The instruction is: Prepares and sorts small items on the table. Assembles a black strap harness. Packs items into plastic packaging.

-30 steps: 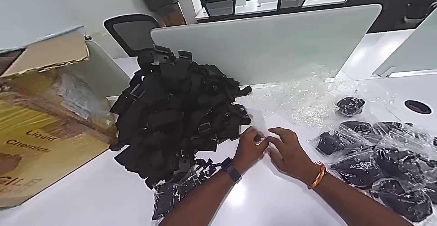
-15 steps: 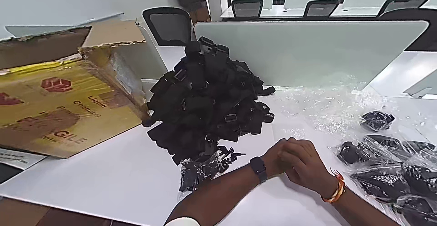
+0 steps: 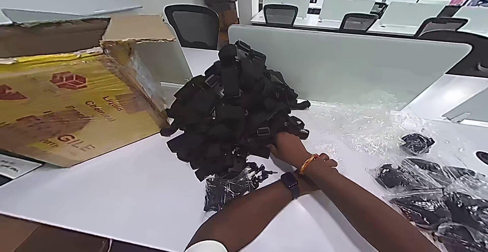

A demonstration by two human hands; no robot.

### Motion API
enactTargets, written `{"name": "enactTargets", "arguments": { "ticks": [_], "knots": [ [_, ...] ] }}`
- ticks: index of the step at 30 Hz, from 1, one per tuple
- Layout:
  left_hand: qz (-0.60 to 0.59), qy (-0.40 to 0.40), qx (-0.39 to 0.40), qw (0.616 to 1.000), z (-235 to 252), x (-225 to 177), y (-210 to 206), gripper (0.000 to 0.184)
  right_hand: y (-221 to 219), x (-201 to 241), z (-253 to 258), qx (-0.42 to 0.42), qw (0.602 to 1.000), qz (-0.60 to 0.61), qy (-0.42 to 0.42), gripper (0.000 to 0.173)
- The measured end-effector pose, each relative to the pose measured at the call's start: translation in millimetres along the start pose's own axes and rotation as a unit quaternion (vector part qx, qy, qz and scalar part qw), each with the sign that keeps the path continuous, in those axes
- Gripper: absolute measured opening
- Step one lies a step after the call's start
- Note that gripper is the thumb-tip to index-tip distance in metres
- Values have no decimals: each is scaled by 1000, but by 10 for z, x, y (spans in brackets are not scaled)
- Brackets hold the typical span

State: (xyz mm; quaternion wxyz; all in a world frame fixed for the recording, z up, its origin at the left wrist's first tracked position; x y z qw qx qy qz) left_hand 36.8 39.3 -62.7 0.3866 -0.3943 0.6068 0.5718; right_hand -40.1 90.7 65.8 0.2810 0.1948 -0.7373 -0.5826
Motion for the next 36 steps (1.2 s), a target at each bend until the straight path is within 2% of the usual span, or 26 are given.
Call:
{"name": "enactTargets", "arguments": {
  "ticks": [2,3,5,6,8,11,13,17,20,25,28,31,33,36],
  "knots": [
    [100,34,89,990,-152,-495,258,39,-1,-24,31,15,1000,19,8,38],
    [158,-6,106,982,-232,-666,381,40,3,-66,36,18,999,37,25,38],
    [195,-203,64,958,-226,-770,458,30,38,-209,47,14,996,74,54,45],
    [210,-296,43,931,-203,-806,436,25,71,-286,39,10,995,86,55,47],
    [257,-388,30,885,-186,-872,382,22,151,-413,21,-20,995,89,39,45],
    [294,-384,38,874,-140,-866,320,22,379,-475,-38,-149,988,45,9,28],
    [343,-377,44,859,-88,-828,248,24,451,-546,27,-210,977,4,25,18],
    [380,-360,55,850,29,-791,156,30,270,-762,239,-108,994,7,29,39],
    [366,-356,56,858,73,-782,163,30,226,-852,278,-81,997,5,22,35],
    [359,-338,79,866,23,-819,203,29,209,-814,275,-118,991,-55,25,40],
    [367,-323,83,868,-3,-826,228,31,169,-820,311,-104,991,-80,19,40],
    [378,-316,103,864,38,-832,199,31,241,-820,285,-123,985,-91,76,37],
    [363,-313,122,869,105,-829,170,35,356,-827,215,-157,976,-56,138,34],
    [339,-316,130,877,185,-782,128,32,560,-917,70,-205,948,138,202,27]
  ]
}}
Point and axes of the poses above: each hand's wrist, its own z-axis towards the middle knuckle, its own y-axis out of the back of the hand, x = y × z, the point moved 6 cm from there along z, towards the middle knuckle, and after that the axes turned 3 degrees about y, right-handed, at the moved point
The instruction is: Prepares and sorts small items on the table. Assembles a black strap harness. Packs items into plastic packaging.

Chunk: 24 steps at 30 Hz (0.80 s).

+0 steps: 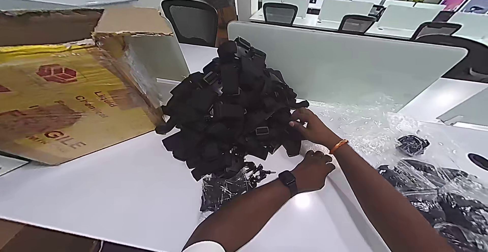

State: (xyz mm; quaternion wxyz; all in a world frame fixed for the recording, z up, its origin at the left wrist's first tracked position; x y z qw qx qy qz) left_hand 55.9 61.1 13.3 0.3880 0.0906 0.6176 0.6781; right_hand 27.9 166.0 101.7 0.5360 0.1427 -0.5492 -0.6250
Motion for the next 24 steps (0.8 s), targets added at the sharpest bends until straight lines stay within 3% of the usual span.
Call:
{"name": "enactTargets", "arguments": {
  "ticks": [2,4,7,11,13,18,24],
  "knots": [
    [-9,4,-6,1000,9,25,-7,30,142,0,-52,-46,985,162,-21,23],
    [-5,16,-13,1000,19,46,15,31,237,-22,-127,-89,955,271,-77,31],
    [5,76,-64,995,13,120,101,28,425,-38,-264,-143,915,357,-124,41],
    [15,237,-48,970,-30,341,158,54,692,-86,-461,-254,865,409,-141,46],
    [18,278,-32,960,-39,416,139,62,878,-194,-581,-318,839,414,-153,47],
    [21,259,-21,965,-17,388,113,57,1563,-441,-968,-485,759,423,-95,48],
    [3,165,-5,986,27,292,20,51,2303,-242,-1542,-604,684,409,15,52]
  ]
}}
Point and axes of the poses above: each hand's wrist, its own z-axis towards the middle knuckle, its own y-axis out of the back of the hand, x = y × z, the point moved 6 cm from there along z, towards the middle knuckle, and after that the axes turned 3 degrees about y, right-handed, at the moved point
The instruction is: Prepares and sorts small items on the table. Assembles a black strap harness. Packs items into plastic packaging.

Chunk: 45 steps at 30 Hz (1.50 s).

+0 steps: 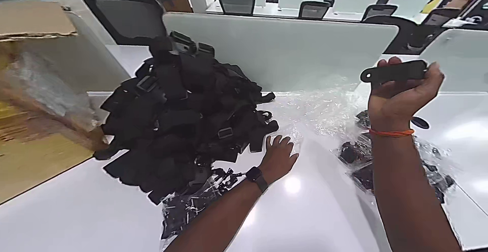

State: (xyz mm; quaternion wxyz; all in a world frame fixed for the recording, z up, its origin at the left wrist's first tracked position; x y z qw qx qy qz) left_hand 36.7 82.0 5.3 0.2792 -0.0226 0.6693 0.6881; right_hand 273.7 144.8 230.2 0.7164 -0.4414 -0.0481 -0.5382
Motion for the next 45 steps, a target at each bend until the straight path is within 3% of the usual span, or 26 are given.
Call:
{"name": "enactTargets", "arguments": {
  "ticks": [4,9,14,17,19,21,24,27,29,32,36,39,43,45],
  "knots": [
    [-2,-42,-15,999,-3,-38,-29,50,198,500,190,-19,995,-15,94,53],
    [2,-55,-18,998,-4,-34,-61,53,500,791,336,-23,996,-32,74,62],
    [8,-56,-27,998,-6,-27,-79,51,689,539,150,-16,990,-142,-14,57],
    [6,-54,-27,998,-1,-20,-71,47,634,200,-160,56,964,-250,-75,43],
    [-3,-60,-28,998,-9,-30,-55,45,544,-60,-468,149,916,-346,-135,34],
    [-21,-88,-38,995,-17,-62,-40,42,392,-355,-665,257,853,-430,-143,28],
    [-34,-132,-45,990,-55,-116,-1,46,220,-788,-905,403,731,-538,-122,30],
    [-23,-124,-34,991,-68,-145,30,46,184,-1079,-1223,548,585,-563,-201,35],
    [-34,-114,-28,992,-63,-123,25,36,211,-1213,-1380,601,520,-557,-241,41],
    [-32,-101,-18,994,-48,-99,36,28,183,-1266,-1392,594,529,-560,-230,29],
    [-13,-82,-20,996,-32,-71,27,31,-38,-1208,-1306,554,622,-531,-157,21],
    [-8,-79,-23,997,-24,-74,22,31,-270,-1316,-1235,549,666,-499,-78,23],
    [2,-80,-25,997,-33,-83,26,31,-916,-1461,-1499,602,681,-416,-8,32],
    [-20,-63,-58,996,-120,-96,82,34,-1316,-1496,-1835,656,654,-378,8,32]
  ]
}}
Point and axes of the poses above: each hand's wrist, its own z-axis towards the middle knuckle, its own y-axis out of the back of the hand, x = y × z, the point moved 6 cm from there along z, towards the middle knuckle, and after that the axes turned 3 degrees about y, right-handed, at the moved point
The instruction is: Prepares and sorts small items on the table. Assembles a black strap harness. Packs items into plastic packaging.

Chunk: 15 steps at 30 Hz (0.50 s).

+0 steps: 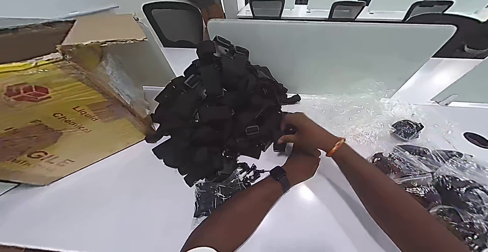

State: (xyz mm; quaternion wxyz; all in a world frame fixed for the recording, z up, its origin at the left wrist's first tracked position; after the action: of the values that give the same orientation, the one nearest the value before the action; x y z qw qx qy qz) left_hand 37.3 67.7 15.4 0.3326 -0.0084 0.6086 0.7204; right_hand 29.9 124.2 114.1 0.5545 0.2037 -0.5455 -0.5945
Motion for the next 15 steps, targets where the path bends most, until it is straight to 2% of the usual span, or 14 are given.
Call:
{"name": "enactTargets", "arguments": {
  "ticks": [3,6,10,12,13,15],
  "knots": [
    [-104,29,-49,993,-213,-30,219,31,-474,279,373,118,991,-56,39,25],
    [-103,29,17,994,-285,-86,300,30,-785,138,529,192,972,-136,6,18],
    [-49,-7,-27,998,-140,-35,138,33,-722,-26,580,193,966,-168,-36,23],
    [-11,-24,-60,998,-88,-30,86,33,-608,23,600,204,964,-161,-53,31],
    [1,-25,-70,997,-60,-33,73,32,-512,84,628,185,969,-155,-47,33],
    [13,-5,-32,999,5,-41,41,35,-271,292,736,87,982,-166,-3,27]
  ]
}}
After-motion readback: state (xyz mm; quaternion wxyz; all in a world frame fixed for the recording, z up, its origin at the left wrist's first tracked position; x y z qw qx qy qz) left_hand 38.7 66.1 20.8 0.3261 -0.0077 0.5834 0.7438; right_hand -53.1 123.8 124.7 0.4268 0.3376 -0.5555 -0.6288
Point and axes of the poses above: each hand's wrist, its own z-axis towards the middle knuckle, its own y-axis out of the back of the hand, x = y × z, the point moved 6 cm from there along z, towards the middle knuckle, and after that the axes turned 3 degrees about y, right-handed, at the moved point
